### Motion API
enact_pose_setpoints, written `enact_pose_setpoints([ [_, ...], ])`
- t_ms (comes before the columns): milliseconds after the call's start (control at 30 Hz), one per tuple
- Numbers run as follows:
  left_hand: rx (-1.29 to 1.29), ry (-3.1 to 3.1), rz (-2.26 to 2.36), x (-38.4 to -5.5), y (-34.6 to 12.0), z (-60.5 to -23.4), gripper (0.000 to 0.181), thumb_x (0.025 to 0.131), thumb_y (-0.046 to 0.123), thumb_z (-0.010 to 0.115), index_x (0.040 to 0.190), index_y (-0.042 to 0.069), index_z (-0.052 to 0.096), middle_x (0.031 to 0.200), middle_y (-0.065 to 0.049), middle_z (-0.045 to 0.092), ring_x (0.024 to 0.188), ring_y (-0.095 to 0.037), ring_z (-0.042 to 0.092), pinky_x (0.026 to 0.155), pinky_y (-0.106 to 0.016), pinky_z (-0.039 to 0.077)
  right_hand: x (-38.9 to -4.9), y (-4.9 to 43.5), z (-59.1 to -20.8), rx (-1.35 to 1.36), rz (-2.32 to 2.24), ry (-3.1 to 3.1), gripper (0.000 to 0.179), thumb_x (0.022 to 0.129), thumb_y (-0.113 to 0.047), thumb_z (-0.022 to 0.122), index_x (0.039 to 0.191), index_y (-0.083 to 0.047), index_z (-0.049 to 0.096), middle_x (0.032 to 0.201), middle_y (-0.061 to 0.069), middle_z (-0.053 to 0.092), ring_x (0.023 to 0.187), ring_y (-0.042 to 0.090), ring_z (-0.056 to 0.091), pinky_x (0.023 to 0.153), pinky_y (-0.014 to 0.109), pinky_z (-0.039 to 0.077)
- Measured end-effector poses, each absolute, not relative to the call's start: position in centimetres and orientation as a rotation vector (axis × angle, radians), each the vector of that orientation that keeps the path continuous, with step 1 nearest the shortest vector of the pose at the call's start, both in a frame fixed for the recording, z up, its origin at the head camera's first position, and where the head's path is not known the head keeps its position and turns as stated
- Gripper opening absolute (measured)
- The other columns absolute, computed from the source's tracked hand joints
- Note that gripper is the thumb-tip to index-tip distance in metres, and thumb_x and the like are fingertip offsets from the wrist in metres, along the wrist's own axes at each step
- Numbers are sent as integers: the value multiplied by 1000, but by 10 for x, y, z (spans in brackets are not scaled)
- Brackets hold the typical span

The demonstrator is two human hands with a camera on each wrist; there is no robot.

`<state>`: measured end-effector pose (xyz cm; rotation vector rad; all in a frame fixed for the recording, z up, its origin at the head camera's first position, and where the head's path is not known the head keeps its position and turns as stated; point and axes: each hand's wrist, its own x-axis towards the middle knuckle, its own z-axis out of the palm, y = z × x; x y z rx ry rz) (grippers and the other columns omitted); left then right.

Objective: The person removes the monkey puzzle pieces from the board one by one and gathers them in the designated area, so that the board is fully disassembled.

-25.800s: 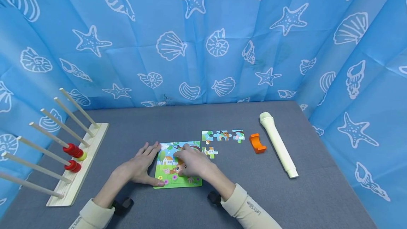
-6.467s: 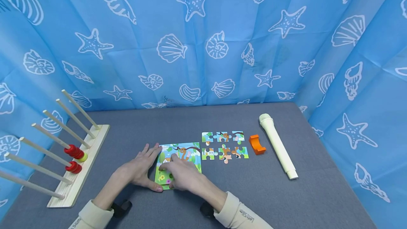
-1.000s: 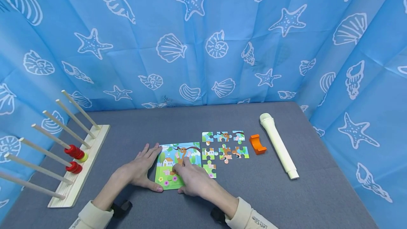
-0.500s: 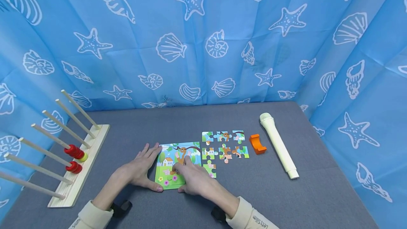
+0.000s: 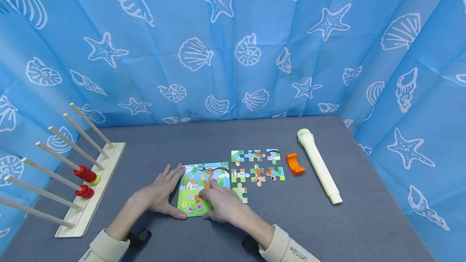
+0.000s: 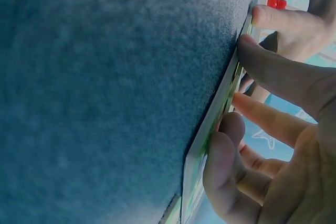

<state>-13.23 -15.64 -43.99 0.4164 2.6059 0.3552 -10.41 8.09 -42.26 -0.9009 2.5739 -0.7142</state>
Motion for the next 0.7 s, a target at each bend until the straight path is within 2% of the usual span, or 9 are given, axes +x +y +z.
enact_pose_setpoints([
  [367,427,2601,401,-133,-158,-441,142,62,70,88,164,6,14,173,-20,10,159,-49,4,125,-66,19,-105,81,-423,-927,-689,2577,48,78,-21,90,123,-14,74,98,0,58,71,3,44,54,18,39],
  [700,426,2609,380,-133,-158,-441,141,62,70,88,164,6,14,173,-19,11,159,-49,4,126,-65,20,-106,80,-423,-938,-687,2588,46,78,-27,90,118,-11,76,95,-1,63,78,3,48,58,17,41],
])
